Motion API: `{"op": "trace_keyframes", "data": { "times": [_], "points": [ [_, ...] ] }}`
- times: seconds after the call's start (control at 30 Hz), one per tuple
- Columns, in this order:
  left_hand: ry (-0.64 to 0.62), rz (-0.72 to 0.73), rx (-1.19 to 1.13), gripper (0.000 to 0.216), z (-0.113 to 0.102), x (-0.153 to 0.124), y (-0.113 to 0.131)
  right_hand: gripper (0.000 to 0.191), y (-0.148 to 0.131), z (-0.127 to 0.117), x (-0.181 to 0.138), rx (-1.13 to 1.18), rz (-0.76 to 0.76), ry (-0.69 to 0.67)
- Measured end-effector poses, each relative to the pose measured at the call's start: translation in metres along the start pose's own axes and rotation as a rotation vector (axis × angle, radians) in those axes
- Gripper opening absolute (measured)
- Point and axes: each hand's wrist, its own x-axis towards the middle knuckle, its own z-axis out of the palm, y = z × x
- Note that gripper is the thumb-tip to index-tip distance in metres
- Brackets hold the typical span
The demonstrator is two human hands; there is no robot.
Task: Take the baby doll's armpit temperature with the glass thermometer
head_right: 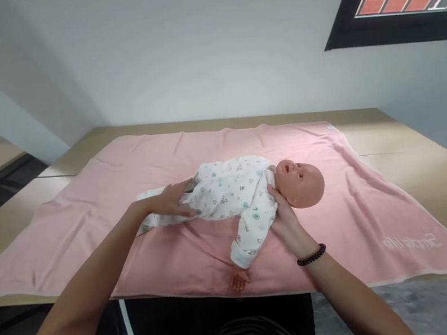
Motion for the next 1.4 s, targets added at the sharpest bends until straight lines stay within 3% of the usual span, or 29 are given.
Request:
{"op": "trace_keyframes", "data": {
  "times": [0.1, 0.2, 0.33, 0.47, 0.57, 0.67, 0.83, 1.0, 1.1, 1.2, 1.3, 1.4],
  "points": [
    [0.133, -0.025, 0.104, 0.135, 0.018, -0.002, 0.000, 0.060, 0.009, 0.002, -0.005, -0.036, -0.034, -0.041],
    [0.240, -0.007, 0.112, 0.114, 0.020, -0.003, -0.001, 0.073, 0.017, 0.002, -0.013, -0.087, -0.091, -0.064],
    [0.276, 0.022, 0.100, 0.078, -0.003, -0.015, -0.007, 0.086, 0.019, -0.002, -0.018, -0.109, -0.157, -0.041],
    [0.376, 0.002, 0.225, 0.072, -0.036, -0.040, -0.006, 0.083, 0.019, -0.003, -0.015, -0.104, -0.174, -0.046],
    [0.402, -0.079, 0.307, 0.070, -0.045, -0.057, 0.000, 0.073, 0.023, -0.002, -0.017, -0.122, -0.147, -0.035],
    [0.314, -0.103, 0.315, 0.075, -0.034, -0.061, 0.000, 0.058, 0.031, -0.002, -0.027, -0.143, -0.049, -0.011],
    [0.011, -0.086, 0.186, 0.096, 0.000, -0.055, -0.012, 0.049, 0.039, -0.007, -0.051, -0.125, 0.053, -0.012],
    [-0.104, -0.170, 0.160, 0.133, -0.011, -0.057, -0.010, 0.057, 0.045, -0.012, -0.067, -0.074, 0.097, 0.007],
    [-0.037, -0.070, 0.088, 0.125, -0.030, -0.038, 0.014, 0.061, 0.050, -0.013, -0.067, -0.061, 0.086, 0.021],
    [0.093, 0.033, -0.025, 0.082, -0.039, 0.005, 0.053, 0.070, 0.052, -0.010, -0.063, -0.066, 0.071, -0.010],
    [-0.076, 0.021, -0.052, 0.072, -0.038, 0.061, 0.089, 0.082, 0.048, -0.007, -0.061, -0.069, 0.031, -0.058],
    [-0.039, -0.077, 0.044, 0.059, -0.036, 0.108, 0.105, 0.089, 0.040, -0.006, -0.059, -0.088, 0.023, -0.072]
  ]
}}
